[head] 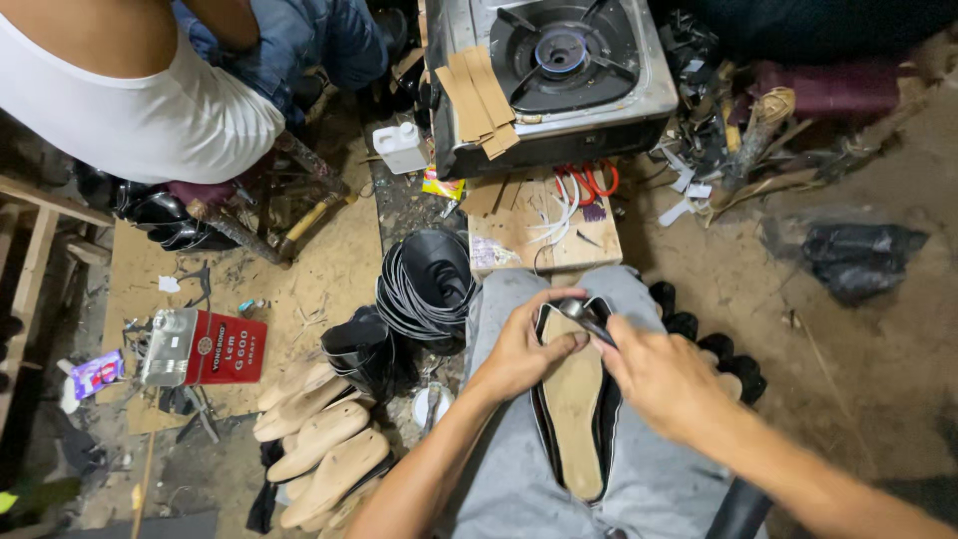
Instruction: The person uses a curved metal tool to press and shape the sole of a black shoe, then places a wooden shoe last inside the shoe and continues pressing the sole edges. The person repeats this process on multiple shoes.
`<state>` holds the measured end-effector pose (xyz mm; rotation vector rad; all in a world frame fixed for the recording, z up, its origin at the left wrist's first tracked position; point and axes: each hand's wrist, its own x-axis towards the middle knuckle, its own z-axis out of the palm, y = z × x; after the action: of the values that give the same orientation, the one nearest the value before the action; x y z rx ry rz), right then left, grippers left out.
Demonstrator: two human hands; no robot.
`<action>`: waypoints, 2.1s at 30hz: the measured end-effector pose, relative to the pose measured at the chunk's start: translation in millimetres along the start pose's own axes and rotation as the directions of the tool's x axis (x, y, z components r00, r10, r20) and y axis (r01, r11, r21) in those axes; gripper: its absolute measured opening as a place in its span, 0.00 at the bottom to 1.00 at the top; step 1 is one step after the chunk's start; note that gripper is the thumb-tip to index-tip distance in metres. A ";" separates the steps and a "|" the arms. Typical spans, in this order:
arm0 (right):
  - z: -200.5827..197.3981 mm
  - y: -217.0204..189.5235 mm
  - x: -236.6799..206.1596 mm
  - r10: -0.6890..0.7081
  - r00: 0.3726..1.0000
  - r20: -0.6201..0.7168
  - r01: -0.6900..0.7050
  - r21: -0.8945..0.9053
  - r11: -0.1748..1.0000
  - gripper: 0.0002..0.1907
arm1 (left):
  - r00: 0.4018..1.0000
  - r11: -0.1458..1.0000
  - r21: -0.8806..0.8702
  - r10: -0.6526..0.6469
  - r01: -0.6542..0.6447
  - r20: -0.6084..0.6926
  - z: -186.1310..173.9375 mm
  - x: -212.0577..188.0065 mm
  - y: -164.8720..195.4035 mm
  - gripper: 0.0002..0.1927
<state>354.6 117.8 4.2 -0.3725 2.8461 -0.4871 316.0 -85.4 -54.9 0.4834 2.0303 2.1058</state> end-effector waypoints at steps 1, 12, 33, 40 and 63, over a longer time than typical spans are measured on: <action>-1.4 -0.6 -3.7 -0.054 0.996 -0.077 0.064 0.123 0.990 0.16 | 1.000 1.000 0.024 0.002 -0.002 0.001 0.4 -2.2 1.8 0.27; 8.5 11.2 -26.1 -0.033 0.983 0.180 -0.027 0.321 0.947 0.14 | 0.994 0.991 -0.074 -0.109 0.107 -0.017 6.6 -18.3 -4.3 0.29; 93.2 31.3 -111.0 0.494 0.865 -0.090 0.091 0.996 0.021 0.32 | 0.895 0.877 -0.457 -0.082 -0.144 -0.439 44.2 -36.1 69.4 0.31; 27.5 -3.5 -100.1 0.046 0.870 -0.491 0.430 0.800 0.419 0.31 | 0.952 0.807 -0.586 -0.110 -0.082 -0.284 33.8 -27.4 22.4 0.29; 81.0 44.1 -85.0 0.297 0.952 0.066 0.021 0.959 -0.282 0.18 | 0.988 0.684 -0.718 -0.153 0.125 0.026 63.1 -118.3 38.9 0.46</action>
<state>446.9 158.5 -70.3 0.4339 1.3928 -2.5767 452.0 -69.4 -28.2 0.1420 1.0250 2.5676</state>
